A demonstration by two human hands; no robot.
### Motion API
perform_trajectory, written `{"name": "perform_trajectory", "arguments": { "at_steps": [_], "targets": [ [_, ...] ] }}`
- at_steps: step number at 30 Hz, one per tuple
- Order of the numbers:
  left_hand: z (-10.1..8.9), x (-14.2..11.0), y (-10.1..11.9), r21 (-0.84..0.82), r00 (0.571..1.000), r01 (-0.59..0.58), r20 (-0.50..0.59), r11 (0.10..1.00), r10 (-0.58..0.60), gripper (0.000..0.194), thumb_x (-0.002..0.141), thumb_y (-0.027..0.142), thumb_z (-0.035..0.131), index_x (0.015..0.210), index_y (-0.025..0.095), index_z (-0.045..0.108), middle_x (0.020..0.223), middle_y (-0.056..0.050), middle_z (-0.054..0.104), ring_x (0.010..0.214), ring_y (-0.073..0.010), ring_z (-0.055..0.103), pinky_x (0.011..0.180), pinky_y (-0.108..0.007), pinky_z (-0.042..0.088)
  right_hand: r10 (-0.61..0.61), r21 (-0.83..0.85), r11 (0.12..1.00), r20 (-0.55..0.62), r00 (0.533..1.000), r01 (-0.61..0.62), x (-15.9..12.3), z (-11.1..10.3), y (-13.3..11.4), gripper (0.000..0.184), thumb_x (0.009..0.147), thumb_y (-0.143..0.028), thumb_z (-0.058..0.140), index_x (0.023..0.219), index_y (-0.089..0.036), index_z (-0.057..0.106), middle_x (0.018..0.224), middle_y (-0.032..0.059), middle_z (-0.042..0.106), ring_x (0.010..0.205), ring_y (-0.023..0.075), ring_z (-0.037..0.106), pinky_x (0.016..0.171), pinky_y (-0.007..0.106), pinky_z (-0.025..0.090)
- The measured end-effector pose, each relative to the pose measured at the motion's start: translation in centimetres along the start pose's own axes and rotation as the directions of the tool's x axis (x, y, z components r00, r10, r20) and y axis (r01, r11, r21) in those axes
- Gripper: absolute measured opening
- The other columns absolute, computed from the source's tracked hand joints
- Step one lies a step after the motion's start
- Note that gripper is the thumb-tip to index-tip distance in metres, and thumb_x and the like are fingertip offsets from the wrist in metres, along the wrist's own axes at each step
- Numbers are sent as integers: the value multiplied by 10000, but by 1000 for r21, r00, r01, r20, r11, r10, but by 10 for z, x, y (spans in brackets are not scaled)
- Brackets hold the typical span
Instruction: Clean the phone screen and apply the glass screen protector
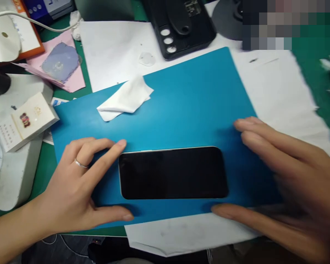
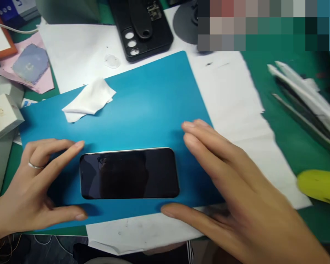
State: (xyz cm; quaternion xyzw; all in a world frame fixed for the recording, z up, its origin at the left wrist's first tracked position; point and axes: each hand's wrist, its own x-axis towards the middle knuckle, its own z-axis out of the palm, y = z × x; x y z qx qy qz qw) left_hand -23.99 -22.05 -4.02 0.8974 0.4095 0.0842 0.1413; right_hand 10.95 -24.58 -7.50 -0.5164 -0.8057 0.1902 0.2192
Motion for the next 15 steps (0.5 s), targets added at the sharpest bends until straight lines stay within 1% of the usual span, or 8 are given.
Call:
{"name": "perform_trajectory", "arguments": {
  "at_steps": [2,4,7,9,12,15],
  "targets": [
    [0,-1,-2,4,1000,0,-11,1000,0,1011,869,802,638,1667,278,304,1401,-144,574,1206,-374,578,1077,-529,438,-37,-35,999,-32,999,35,1,0,-7,950,947,-525,692,1711,-368,151,1701,63,390,1561,370,380,1275,574,420],
    [0,-1,-3,17,999,-13,-37,1000,14,972,884,767,652,1659,279,328,1395,-144,582,1189,-376,583,1055,-523,441,-91,-71,994,-30,995,89,2,1,-10,986,962,-554,658,1721,-306,80,1713,104,354,1594,341,325,1279,541,412],
    [-1,1,-3,45,998,-35,-54,998,37,906,905,695,687,1630,251,373,1366,-155,601,1158,-368,592,1020,-507,453,-132,-122,984,-12,991,130,3,1,-10,1000,971,-561,641,1719,-196,88,1684,188,373,1597,345,320,1286,525,384],
    [-2,3,-2,56,997,-49,-59,997,52,867,913,670,696,1604,238,401,1349,-157,612,1145,-360,597,1008,-500,462,-121,-134,984,11,993,121,3,1,-10,1000,970,-578,633,1713,-157,113,1661,223,401,1580,370,351,1258,536,418],
    [-3,4,-2,52,996,-54,-69,997,58,814,911,659,707,1564,252,441,1346,-150,622,1140,-352,605,1002,-497,472,-104,-129,986,19,994,105,2,2,-9,972,975,-576,627,1715,-200,122,1658,206,426,1552,383,399,1226,551,457],
    [-2,5,-2,50,995,-51,-83,997,55,772,897,645,734,1516,252,492,1341,-145,632,1141,-343,608,1009,-497,478,-133,-115,985,-11,991,131,0,1,-9,915,992,-514,639,1714,-242,148,1650,173,457,1538,364,429,1235,534,449]
  ]
}}
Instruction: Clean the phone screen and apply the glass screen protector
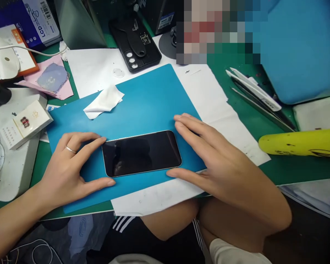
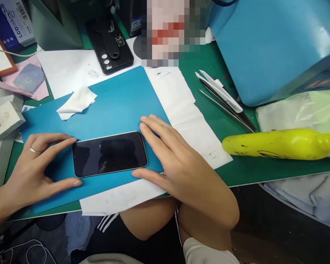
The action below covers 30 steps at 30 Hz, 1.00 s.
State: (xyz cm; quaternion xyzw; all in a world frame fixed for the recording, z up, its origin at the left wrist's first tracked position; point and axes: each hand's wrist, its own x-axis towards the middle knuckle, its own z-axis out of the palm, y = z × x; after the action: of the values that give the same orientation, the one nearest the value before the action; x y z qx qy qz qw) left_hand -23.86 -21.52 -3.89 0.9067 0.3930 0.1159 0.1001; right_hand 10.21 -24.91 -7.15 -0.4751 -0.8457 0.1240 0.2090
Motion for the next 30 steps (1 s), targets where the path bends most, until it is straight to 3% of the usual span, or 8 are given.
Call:
{"name": "perform_trajectory", "arguments": {
  "at_steps": [8,11,13,15,19,25,28,30],
  "targets": [
    [0,-3,3,-11,999,25,36,1000,-25,778,887,698,716,1426,153,583,1339,-186,637,1169,-337,588,1024,-520,494,27,53,998,-14,1000,-26,-2,8,2,769,985,-520,648,1657,-286,355,1623,127,513,1481,379,506,1158,559,526],
    [-1,-3,2,-29,997,50,64,998,-48,783,876,712,719,1415,157,599,1354,-178,633,1191,-337,582,1023,-516,499,63,78,995,-21,998,-61,-3,11,0,698,980,-519,660,1609,-305,443,1601,117,542,1480,380,507,1007,496,640],
    [-1,-3,1,-39,997,47,63,998,-45,776,878,720,708,1401,155,610,1350,-180,638,1175,-338,588,1003,-520,504,91,110,990,-21,996,-88,-2,6,-2,629,992,-513,644,1572,-322,495,1581,98,568,1460,365,534,927,443,674],
    [0,-2,0,-42,998,34,60,999,-31,773,884,726,696,1395,152,613,1351,-184,643,1155,-341,595,980,-522,504,114,104,988,-31,993,-110,6,-6,-8,558,1009,-488,627,1537,-334,534,1535,77,615,1398,336,602,973,451,656],
    [2,-2,-2,-45,999,9,34,999,-7,729,895,694,699,1372,149,614,1346,-187,645,1117,-337,605,925,-512,508,-6,43,999,-126,992,11,56,-25,-30,388,1025,-412,613,1389,-285,653,1375,69,722,1232,294,708,994,461,630],
    [4,-1,2,-64,1000,21,4,998,-21,597,884,529,721,1321,144,593,1362,-195,594,1137,-341,588,925,-515,524,-278,10,960,116,954,279,165,13,-25,323,1033,-305,555,1304,-202,699,1277,120,721,1173,283,671,969,444,571],
    [6,1,2,-47,1000,-3,6,999,4,586,899,518,706,1337,159,558,1389,-197,572,1158,-356,578,924,-521,511,-271,-14,961,172,947,278,182,27,-14,267,1039,-307,526,1199,-235,728,1214,93,713,1131,263,655,966,417,552],
    [7,3,1,-35,1000,-19,3,999,19,573,908,519,692,1339,169,548,1394,-193,567,1165,-368,574,912,-524,501,-203,-63,974,181,962,217,176,21,-14,263,1047,-296,482,1105,-268,737,1154,58,722,1091,249,659,956,399,545]
  ]
}}
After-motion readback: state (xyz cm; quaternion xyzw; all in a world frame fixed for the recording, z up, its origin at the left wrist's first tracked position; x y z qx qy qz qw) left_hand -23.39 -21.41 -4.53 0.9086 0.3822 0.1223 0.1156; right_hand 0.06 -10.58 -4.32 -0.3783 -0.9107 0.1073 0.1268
